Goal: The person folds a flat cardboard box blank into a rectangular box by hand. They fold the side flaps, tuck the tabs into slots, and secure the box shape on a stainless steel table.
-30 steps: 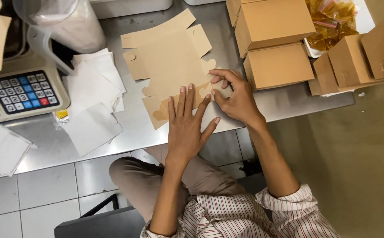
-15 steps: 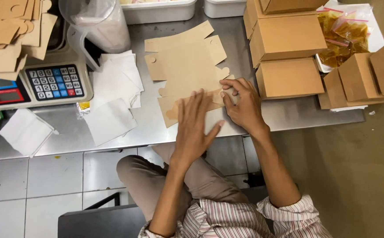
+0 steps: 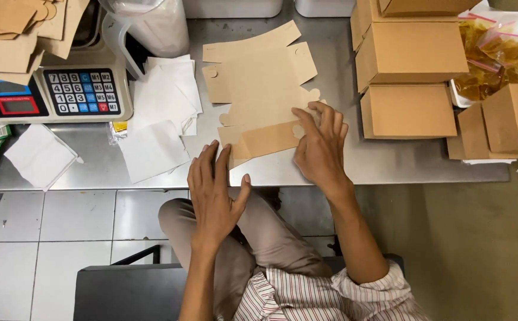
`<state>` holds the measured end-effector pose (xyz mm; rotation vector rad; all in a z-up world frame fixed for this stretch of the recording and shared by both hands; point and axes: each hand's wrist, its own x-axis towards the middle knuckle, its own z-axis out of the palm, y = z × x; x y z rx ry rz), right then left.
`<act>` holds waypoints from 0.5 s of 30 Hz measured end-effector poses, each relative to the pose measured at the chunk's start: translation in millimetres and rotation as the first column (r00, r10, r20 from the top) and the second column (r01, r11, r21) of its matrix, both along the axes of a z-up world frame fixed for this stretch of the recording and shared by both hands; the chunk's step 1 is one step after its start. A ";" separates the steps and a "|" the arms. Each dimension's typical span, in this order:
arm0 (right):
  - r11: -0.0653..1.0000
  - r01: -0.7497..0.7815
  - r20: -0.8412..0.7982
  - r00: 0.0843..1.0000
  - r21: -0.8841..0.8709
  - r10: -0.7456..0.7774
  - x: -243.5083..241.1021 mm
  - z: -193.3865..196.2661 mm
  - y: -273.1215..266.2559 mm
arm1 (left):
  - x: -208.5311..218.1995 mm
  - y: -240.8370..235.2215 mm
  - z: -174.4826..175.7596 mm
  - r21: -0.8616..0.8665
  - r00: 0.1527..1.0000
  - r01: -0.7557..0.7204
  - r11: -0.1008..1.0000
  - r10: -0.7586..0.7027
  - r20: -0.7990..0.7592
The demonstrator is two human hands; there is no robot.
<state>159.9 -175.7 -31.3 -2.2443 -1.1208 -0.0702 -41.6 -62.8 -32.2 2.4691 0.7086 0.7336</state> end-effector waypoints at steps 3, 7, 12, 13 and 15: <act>0.996 -0.084 0.073 0.994 -0.002 0.084 -3.0 5.6 0.0 | 4.9 -2.7 -1.1 -0.003 0.999 -0.038 0.999 0.039 0.024; 0.975 -0.219 0.091 0.971 -0.026 0.220 5.3 -7.6 -0.3 | 9.2 -1.6 7.4 -0.118 0.996 -0.057 0.991 0.065 0.062; 0.908 -0.418 -0.006 0.908 -0.034 0.418 9.2 -6.1 -0.4 | 11.5 8.9 13.5 -0.143 0.998 -0.047 0.989 0.051 0.027; 0.899 -0.437 -0.017 0.900 -0.024 0.436 10.3 -9.1 -0.2 | 12.6 10.0 16.1 -0.181 0.998 -0.036 0.983 0.045 0.044; 0.889 -0.458 -0.028 0.889 -0.013 0.457 12.1 -13.0 0.2 | 14.0 11.8 18.4 -0.217 0.997 -0.029 0.976 0.043 0.061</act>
